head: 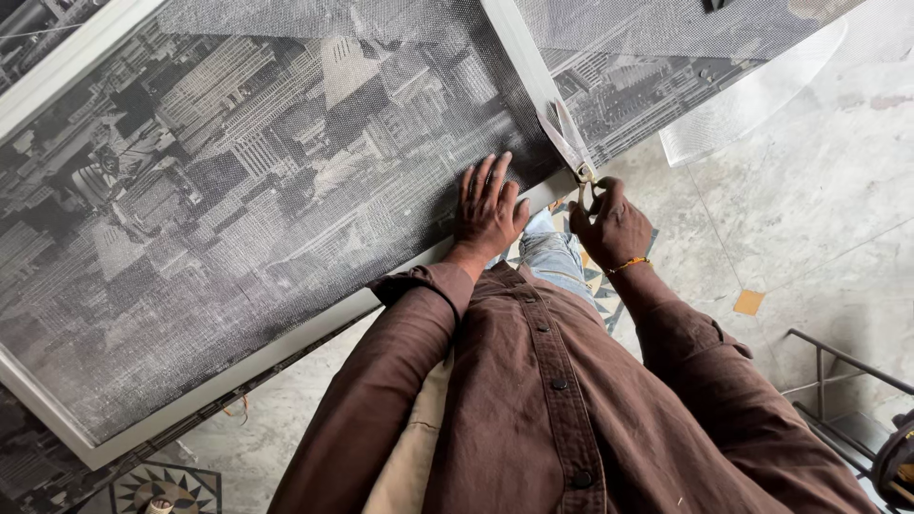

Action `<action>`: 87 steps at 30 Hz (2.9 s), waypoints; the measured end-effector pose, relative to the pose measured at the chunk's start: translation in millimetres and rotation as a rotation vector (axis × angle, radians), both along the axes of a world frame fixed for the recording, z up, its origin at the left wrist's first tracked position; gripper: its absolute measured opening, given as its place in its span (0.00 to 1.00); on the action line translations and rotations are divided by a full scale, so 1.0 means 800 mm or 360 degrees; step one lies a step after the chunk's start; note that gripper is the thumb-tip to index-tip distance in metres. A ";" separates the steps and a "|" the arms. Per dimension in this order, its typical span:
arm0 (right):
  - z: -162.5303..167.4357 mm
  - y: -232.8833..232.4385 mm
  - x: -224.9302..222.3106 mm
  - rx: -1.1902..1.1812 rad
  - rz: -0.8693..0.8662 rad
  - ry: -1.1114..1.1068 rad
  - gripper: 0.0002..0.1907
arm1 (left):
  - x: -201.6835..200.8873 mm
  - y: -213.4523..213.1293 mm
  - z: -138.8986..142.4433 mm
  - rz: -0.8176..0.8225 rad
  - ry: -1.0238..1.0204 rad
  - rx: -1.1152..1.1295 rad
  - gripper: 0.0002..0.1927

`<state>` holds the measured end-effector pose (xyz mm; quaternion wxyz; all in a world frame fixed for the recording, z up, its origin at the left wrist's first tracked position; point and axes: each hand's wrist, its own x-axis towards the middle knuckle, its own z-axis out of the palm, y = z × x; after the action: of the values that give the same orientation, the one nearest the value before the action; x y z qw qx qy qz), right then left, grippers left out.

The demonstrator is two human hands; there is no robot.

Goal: The person works on a printed mesh panel laid over a white frame on the floor. They press the mesh edge into the frame channel by hand, trim overhanging mesh with a utility knife, cut along the edge with scissors, and press the frame strip back over the mesh to secure it.

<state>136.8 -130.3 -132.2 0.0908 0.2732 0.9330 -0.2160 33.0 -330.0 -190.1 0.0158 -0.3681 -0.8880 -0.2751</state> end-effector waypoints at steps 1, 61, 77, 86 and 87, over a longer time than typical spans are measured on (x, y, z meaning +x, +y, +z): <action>0.000 0.001 -0.002 0.0009 0.0001 -0.0004 0.27 | 0.000 0.000 0.000 0.0007 0.0000 0.0017 0.15; -0.016 0.019 -0.026 0.0148 0.0284 0.0096 0.26 | -0.002 0.001 -0.005 -0.0007 0.0000 0.0004 0.15; -0.023 0.015 -0.024 0.0036 0.0218 0.0120 0.24 | -0.001 0.001 0.000 -0.0005 -0.0022 0.0036 0.15; 0.004 0.016 -0.041 -0.0060 0.0214 0.0041 0.27 | -0.002 0.000 0.000 -0.0010 -0.0032 0.0021 0.15; 0.005 0.015 -0.046 -0.0050 0.0212 0.0043 0.27 | -0.002 0.000 0.000 -0.0015 -0.0019 0.0022 0.15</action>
<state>100.4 -118.3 -128.5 0.0967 0.2061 0.9468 -0.2276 31.2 -329.8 -190.5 0.0116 -0.3706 -0.8843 -0.2837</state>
